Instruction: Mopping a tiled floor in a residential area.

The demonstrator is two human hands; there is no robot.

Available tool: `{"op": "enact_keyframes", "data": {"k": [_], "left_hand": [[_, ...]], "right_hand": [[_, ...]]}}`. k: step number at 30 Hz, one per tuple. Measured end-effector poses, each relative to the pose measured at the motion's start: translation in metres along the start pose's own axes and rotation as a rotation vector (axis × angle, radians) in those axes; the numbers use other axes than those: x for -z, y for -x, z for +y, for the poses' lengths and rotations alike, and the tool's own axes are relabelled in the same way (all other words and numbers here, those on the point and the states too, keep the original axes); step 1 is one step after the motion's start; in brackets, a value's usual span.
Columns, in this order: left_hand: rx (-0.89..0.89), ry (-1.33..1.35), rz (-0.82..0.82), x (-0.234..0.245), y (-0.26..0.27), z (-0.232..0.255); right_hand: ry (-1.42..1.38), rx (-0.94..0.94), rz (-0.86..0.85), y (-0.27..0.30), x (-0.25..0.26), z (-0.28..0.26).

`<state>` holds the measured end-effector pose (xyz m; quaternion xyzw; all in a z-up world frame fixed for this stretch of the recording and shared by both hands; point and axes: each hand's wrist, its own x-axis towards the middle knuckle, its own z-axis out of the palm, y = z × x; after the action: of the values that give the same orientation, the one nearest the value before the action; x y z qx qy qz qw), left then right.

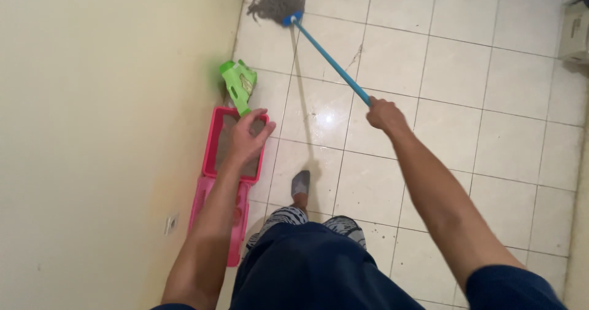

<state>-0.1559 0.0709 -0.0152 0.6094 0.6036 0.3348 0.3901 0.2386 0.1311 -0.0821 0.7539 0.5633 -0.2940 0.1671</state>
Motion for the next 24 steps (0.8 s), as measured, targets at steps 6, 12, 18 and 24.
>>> {"op": "enact_keyframes", "data": {"k": [6,12,18,24], "left_hand": [[0.032,0.001,-0.065,-0.027,0.019,0.021],[0.02,0.033,-0.185,-0.068,0.043,0.053],[-0.012,0.064,-0.271,-0.098,0.062,0.052],[0.024,0.073,-0.262,-0.089,0.048,0.039]], "right_hand": [[0.095,-0.128,-0.029,0.085,0.012,0.089],[0.074,-0.332,-0.193,0.235,0.005,0.174],[-0.079,-0.434,-0.265,0.299,0.018,0.196],[-0.141,-0.34,-0.159,0.25,0.02,0.137]]}}
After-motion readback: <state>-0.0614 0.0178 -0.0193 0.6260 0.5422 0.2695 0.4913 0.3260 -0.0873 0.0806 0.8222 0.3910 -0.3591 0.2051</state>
